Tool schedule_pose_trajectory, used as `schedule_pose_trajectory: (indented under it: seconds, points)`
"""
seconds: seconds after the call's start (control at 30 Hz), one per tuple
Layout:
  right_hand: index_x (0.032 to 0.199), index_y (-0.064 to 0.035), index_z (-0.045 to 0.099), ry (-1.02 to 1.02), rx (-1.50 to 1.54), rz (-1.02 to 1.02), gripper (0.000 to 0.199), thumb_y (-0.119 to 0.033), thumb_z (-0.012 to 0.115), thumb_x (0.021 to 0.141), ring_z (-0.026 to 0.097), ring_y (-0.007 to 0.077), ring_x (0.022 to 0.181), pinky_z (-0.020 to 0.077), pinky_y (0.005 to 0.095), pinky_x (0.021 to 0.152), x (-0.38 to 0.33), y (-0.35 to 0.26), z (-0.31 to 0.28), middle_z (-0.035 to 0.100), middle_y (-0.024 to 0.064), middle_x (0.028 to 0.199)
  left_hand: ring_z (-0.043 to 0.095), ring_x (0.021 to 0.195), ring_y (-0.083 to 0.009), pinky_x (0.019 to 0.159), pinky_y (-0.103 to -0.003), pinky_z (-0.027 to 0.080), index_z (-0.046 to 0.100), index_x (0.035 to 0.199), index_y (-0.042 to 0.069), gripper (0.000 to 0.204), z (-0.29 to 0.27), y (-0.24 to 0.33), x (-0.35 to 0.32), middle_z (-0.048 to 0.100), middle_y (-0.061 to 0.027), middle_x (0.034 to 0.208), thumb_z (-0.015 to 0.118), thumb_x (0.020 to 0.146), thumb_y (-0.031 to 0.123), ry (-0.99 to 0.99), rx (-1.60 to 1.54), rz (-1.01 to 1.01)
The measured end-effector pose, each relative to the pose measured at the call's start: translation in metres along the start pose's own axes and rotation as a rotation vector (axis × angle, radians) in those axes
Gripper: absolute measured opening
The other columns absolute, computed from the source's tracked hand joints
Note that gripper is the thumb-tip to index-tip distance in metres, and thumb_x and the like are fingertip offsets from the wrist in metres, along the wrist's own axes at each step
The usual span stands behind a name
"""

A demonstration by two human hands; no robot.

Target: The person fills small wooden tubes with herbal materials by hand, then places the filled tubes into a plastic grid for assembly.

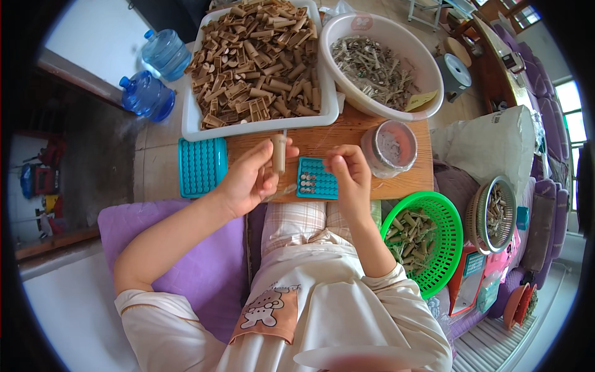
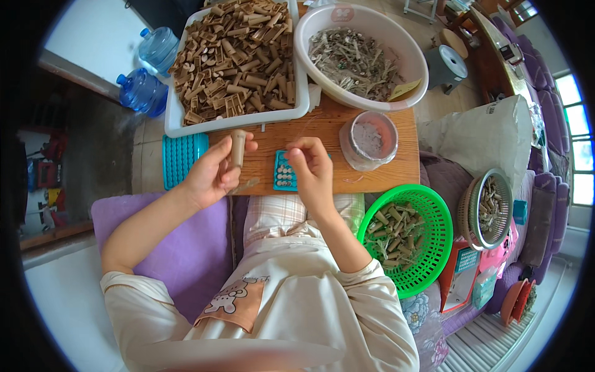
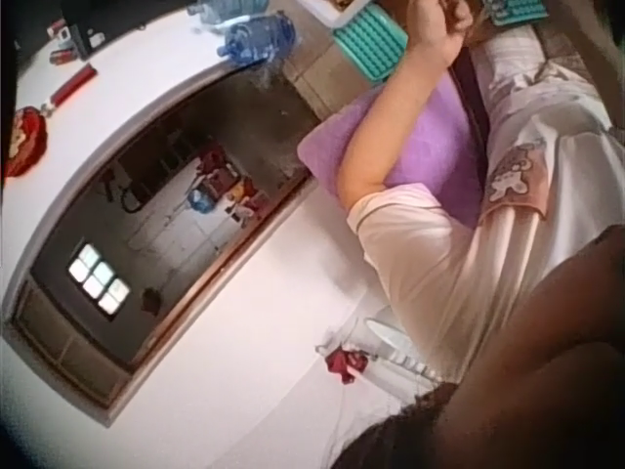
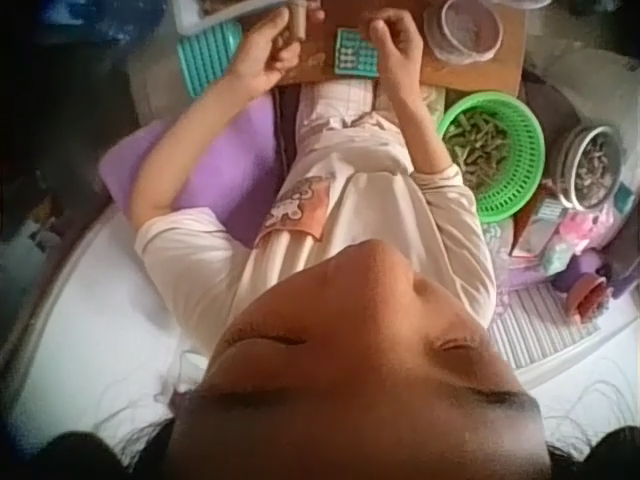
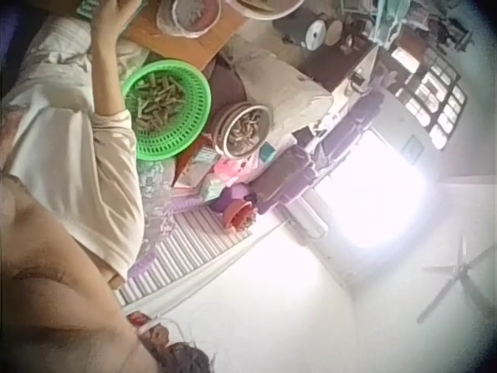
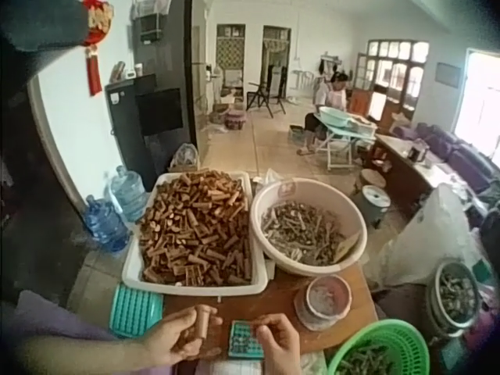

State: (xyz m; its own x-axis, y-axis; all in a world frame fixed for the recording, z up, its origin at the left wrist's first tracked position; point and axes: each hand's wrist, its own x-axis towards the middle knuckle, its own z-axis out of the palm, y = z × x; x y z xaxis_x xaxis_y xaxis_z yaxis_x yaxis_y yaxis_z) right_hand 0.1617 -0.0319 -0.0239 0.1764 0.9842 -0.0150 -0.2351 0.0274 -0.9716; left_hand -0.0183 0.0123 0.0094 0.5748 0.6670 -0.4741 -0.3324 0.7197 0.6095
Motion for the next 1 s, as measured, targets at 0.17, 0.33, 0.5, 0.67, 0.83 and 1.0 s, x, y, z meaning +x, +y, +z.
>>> schedule_pose_trajectory:
  seconds: [0.17,0.33,0.5,0.67,0.83,1.0]
  points:
    - [0.089,-0.0026,0.048,-0.096,0.184,0.140,0.010,-0.012,0.046,0.086,0.049,0.0080,0.077,0.0411,0.0218,0.073,-0.023,-0.003,0.004,0.052,0.0026,0.086,0.034,0.043,-0.0033,0.039,-0.016,0.028,0.045,0.110,0.011,0.030,-0.002,0.006,0.001,0.050,-0.0027,0.106,0.035,0.089,0.031,0.009,-0.090,0.014]
    - [0.088,-0.0026,0.047,-0.187,0.209,0.191,0.010,-0.013,0.046,0.086,0.048,0.0075,0.076,0.0411,0.0220,0.072,-0.025,-0.005,0.016,0.051,0.0019,0.085,0.049,0.052,-0.0067,0.042,-0.016,0.035,0.043,0.112,0.010,0.032,0.002,0.004,0.000,0.049,-0.0029,0.108,0.034,0.089,0.031,0.127,-0.110,0.049]
    - [0.087,-0.0026,0.047,-0.266,0.150,0.173,0.010,-0.013,0.047,0.085,0.047,0.0071,0.074,0.0406,0.0219,0.069,-0.028,-0.011,0.017,0.050,0.0013,0.082,0.053,0.090,-0.0115,0.054,-0.017,0.044,0.040,0.114,0.012,0.033,0.005,0.007,0.001,0.046,-0.0019,0.113,0.035,0.089,0.033,0.149,-0.078,0.124]
    - [0.094,-0.0028,0.047,-0.393,0.238,0.273,0.025,-0.026,0.045,0.086,0.047,0.0108,0.080,0.0399,0.0249,0.071,-0.029,-0.011,0.016,0.051,0.0047,0.089,0.045,0.103,-0.0149,0.077,-0.027,0.043,0.040,0.111,0.010,0.028,0.015,0.001,-0.008,0.042,-0.0059,0.117,0.042,0.087,0.025,-0.060,0.329,0.403]
    - [0.108,-0.0062,0.042,-0.458,0.511,0.343,0.047,-0.046,0.039,0.084,0.045,0.0098,0.091,0.0383,0.0262,0.079,-0.042,-0.018,0.019,0.046,0.0018,0.099,0.042,0.103,-0.0217,0.088,-0.037,0.037,0.049,0.097,0.013,0.022,0.018,-0.011,-0.015,0.040,-0.0086,0.113,0.055,0.077,0.009,-0.267,1.191,1.084]
    - [0.106,-0.0058,0.041,-0.506,0.800,0.394,0.049,-0.049,0.038,0.083,0.045,0.0119,0.089,0.0370,0.0274,0.078,-0.056,-0.021,0.018,0.046,0.0033,0.096,0.041,0.102,-0.0281,0.079,-0.044,0.044,0.050,0.093,0.023,0.036,0.021,-0.020,-0.021,0.043,-0.0032,0.106,0.063,0.064,0.007,-0.501,1.494,1.529]
